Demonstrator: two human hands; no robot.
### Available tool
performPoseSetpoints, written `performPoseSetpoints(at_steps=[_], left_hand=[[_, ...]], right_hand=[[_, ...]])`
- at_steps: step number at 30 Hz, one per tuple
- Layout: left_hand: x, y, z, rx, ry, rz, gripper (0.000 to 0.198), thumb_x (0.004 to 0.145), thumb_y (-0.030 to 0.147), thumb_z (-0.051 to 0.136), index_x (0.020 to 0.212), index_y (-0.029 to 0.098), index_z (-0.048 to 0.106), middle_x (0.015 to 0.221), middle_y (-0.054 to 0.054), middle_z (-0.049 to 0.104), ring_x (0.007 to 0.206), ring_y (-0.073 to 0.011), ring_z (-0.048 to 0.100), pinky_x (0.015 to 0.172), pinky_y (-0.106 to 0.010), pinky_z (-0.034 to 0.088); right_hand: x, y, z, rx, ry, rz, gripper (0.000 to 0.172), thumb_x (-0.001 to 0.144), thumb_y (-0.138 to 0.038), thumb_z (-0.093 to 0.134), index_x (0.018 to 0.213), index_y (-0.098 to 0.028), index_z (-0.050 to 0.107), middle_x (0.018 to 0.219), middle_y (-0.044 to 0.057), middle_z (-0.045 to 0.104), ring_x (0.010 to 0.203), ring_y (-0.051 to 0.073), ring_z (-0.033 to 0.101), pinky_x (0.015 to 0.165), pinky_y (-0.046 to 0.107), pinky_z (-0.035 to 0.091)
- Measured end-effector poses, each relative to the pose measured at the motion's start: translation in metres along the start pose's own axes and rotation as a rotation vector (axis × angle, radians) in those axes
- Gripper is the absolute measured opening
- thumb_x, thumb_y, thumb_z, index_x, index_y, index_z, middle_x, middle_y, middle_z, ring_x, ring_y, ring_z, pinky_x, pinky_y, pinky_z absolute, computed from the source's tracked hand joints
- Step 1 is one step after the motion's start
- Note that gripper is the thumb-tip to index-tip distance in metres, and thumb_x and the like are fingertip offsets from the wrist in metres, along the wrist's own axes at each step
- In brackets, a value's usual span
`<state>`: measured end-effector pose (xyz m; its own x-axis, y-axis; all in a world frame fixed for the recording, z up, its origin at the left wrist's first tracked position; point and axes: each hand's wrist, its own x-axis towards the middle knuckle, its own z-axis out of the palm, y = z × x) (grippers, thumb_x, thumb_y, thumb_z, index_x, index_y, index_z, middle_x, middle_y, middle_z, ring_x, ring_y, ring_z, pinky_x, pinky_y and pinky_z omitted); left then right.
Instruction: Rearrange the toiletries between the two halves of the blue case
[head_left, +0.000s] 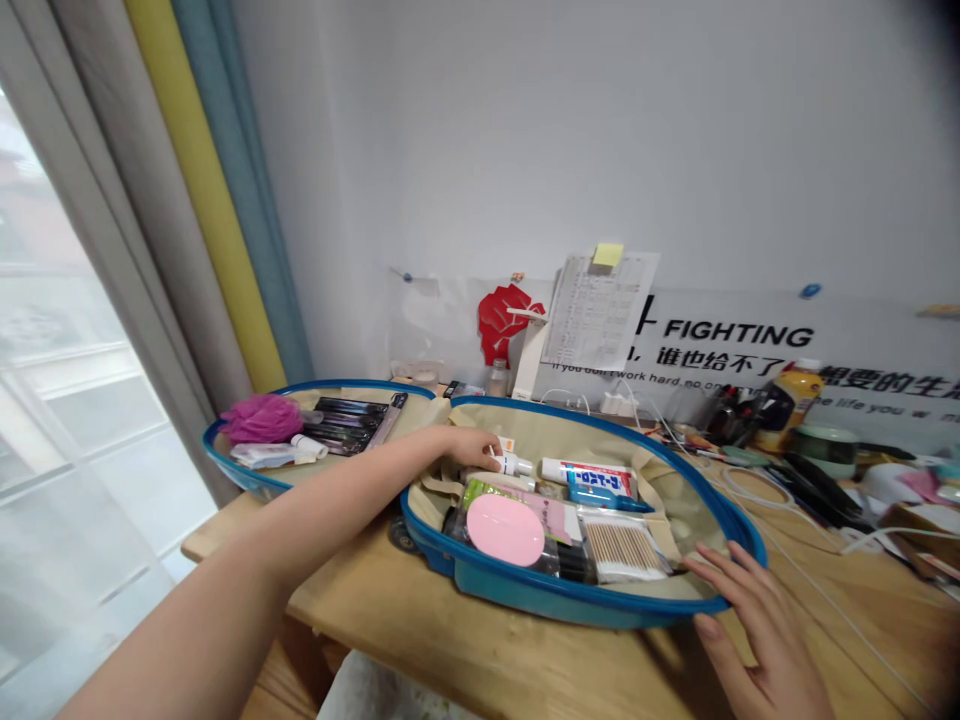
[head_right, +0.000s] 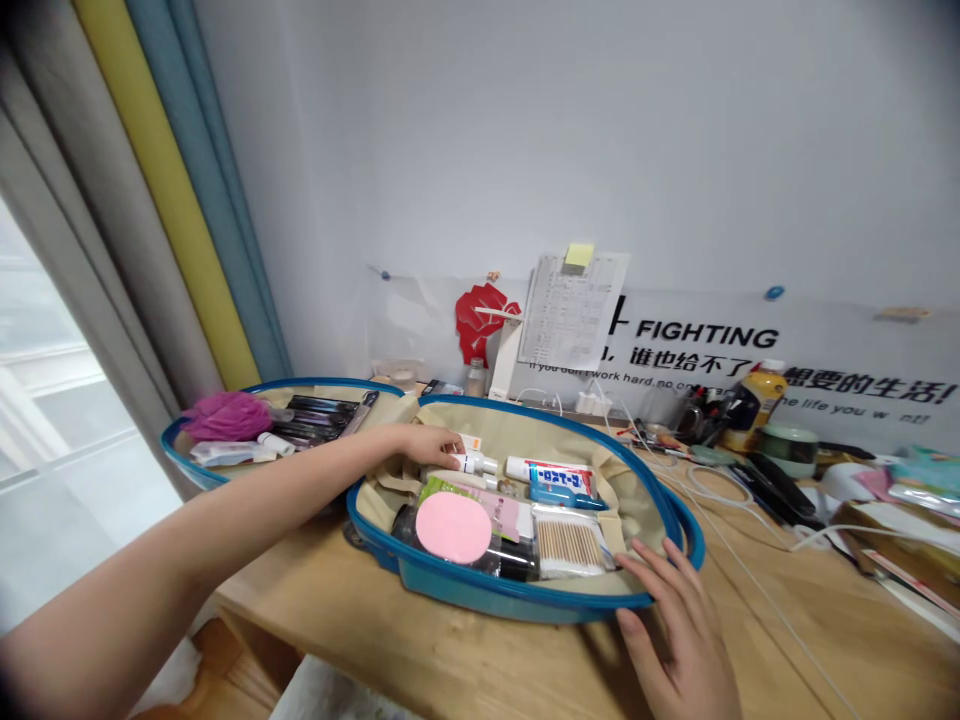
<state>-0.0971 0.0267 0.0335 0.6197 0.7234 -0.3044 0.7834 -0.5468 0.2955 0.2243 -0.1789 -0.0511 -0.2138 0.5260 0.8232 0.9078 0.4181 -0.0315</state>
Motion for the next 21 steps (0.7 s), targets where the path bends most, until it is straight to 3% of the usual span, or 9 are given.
performPoseSetpoints(at_steps=[9, 15, 18, 21], left_hand=[[0.004, -0.007, 0.005, -0.013, 0.04, 0.04, 0.03, 0.084, 0.041, 0.054, 0.103, 0.021, 0.066, 0.103, -0.003, 0.071, 0.091, -0.0161, 0.064, 0.083, -0.025, 0.047], [-0.009, -0.008, -0.008, -0.027, 0.231, 0.029, 0.034, 0.088, 0.042, 0.046, 0.108, 0.022, 0.066, 0.113, -0.003, 0.069, 0.099, -0.0161, 0.062, 0.09, -0.025, 0.046], [-0.031, -0.024, -0.029, -0.02, 0.388, -0.025, 0.042, 0.093, 0.043, 0.036, 0.12, 0.022, 0.059, 0.123, -0.002, 0.064, 0.108, -0.0145, 0.059, 0.094, -0.022, 0.043], [-0.067, -0.063, -0.049, 0.022, 0.503, -0.16, 0.046, 0.093, 0.042, 0.032, 0.12, 0.016, 0.058, 0.122, -0.005, 0.064, 0.11, -0.0165, 0.058, 0.097, -0.024, 0.042]], right_hand=[[-0.003, 0.003, 0.002, 0.026, 0.0, 0.053, 0.035, 0.091, -0.042, 0.042, 0.115, -0.022, 0.057, 0.12, 0.009, 0.061, 0.128, 0.03, 0.047, 0.098, 0.047, 0.043], [-0.003, 0.004, 0.002, 0.045, 0.01, 0.032, 0.033, 0.091, -0.039, 0.043, 0.114, -0.022, 0.058, 0.119, 0.009, 0.062, 0.126, 0.03, 0.048, 0.098, 0.047, 0.043], [-0.003, 0.007, 0.003, 0.062, 0.003, 0.026, 0.032, 0.09, -0.038, 0.044, 0.115, -0.022, 0.057, 0.119, 0.009, 0.062, 0.126, 0.031, 0.047, 0.099, 0.049, 0.041], [-0.005, 0.01, 0.004, 0.069, -0.001, 0.005, 0.033, 0.09, -0.037, 0.044, 0.117, -0.023, 0.056, 0.12, 0.01, 0.061, 0.127, 0.033, 0.046, 0.099, 0.052, 0.04]])
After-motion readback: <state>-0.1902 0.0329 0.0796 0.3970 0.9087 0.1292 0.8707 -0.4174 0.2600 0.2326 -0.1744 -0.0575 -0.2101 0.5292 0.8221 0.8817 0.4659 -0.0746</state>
